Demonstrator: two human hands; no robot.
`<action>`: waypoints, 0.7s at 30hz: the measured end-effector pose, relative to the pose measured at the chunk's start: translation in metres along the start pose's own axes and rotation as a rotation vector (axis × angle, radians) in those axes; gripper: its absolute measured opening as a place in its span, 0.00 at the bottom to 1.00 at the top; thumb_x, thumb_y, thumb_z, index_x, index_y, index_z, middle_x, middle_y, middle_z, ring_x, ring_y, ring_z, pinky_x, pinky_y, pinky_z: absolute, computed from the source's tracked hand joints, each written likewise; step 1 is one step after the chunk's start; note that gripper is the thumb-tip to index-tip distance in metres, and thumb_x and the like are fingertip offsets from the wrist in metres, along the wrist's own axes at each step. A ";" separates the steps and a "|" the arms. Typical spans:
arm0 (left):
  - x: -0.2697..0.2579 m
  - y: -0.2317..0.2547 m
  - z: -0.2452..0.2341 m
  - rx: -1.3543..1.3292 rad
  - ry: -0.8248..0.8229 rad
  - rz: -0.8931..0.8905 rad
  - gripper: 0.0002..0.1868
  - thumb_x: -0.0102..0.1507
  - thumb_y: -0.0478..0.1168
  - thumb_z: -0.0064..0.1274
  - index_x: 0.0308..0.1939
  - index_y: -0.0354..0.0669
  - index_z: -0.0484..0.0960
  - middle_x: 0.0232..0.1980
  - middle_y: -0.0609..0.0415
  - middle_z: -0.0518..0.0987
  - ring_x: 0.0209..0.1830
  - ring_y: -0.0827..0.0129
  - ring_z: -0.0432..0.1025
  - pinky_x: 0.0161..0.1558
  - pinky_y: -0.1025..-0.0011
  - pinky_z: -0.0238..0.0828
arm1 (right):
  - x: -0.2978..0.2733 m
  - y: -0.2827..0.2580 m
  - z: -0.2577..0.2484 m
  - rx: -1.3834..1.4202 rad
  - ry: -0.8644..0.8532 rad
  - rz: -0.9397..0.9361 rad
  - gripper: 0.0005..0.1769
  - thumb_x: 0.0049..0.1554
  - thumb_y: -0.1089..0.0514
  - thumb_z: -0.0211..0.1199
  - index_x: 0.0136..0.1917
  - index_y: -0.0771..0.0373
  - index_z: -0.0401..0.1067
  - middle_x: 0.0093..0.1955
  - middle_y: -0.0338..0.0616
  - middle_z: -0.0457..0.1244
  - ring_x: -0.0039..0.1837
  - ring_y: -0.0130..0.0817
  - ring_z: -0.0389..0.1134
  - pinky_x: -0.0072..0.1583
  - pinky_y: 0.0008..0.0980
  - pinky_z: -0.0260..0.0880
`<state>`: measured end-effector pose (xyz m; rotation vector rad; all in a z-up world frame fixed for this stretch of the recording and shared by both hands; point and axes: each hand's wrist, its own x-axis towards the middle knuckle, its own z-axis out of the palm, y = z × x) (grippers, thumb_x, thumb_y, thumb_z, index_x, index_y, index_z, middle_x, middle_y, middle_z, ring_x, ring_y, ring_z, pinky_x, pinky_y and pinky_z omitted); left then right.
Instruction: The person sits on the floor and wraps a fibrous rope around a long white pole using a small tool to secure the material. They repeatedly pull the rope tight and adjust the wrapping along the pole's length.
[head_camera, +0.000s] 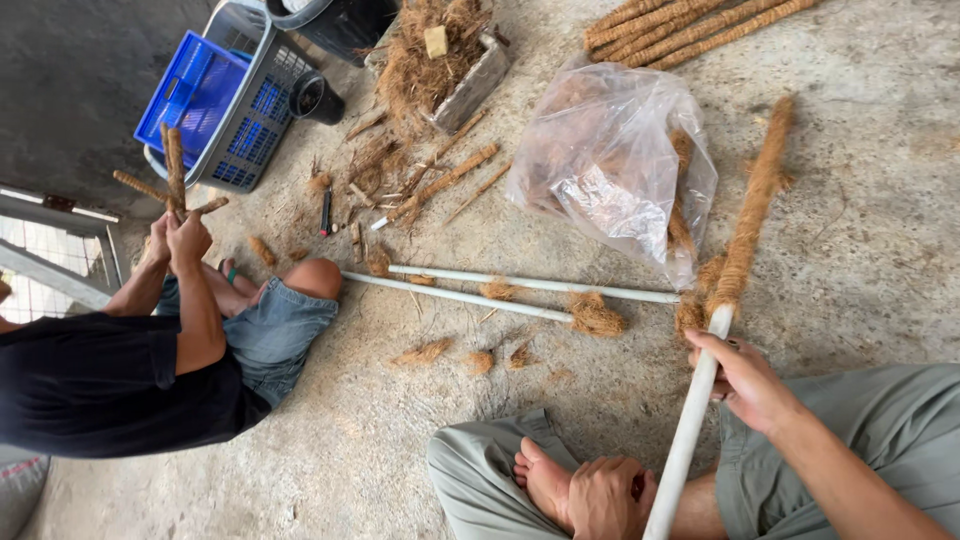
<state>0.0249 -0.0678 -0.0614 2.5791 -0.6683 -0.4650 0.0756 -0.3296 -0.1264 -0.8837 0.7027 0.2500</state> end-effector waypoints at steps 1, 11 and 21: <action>-0.004 -0.001 0.001 -0.008 0.004 -0.015 0.12 0.60 0.43 0.61 0.26 0.43 0.80 0.29 0.52 0.81 0.33 0.57 0.77 0.41 0.60 0.72 | -0.003 0.003 -0.001 -0.058 0.048 -0.041 0.20 0.59 0.42 0.66 0.43 0.62 0.70 0.34 0.37 0.55 0.35 0.28 0.53 0.37 0.32 0.53; -0.004 -0.001 -0.001 -0.032 0.051 0.007 0.12 0.61 0.45 0.61 0.26 0.44 0.81 0.29 0.53 0.80 0.33 0.59 0.77 0.44 0.60 0.72 | -0.004 -0.008 -0.005 0.152 -0.020 0.044 0.19 0.61 0.44 0.65 0.45 0.59 0.64 0.37 0.37 0.60 0.37 0.29 0.60 0.39 0.32 0.60; -0.013 -0.009 0.003 -0.028 0.067 0.047 0.13 0.64 0.47 0.56 0.29 0.44 0.82 0.34 0.52 0.82 0.38 0.59 0.77 0.47 0.62 0.72 | 0.010 0.001 -0.029 0.251 -0.160 -0.016 0.17 0.67 0.47 0.61 0.40 0.54 0.64 0.33 0.32 0.56 0.31 0.23 0.53 0.37 0.27 0.56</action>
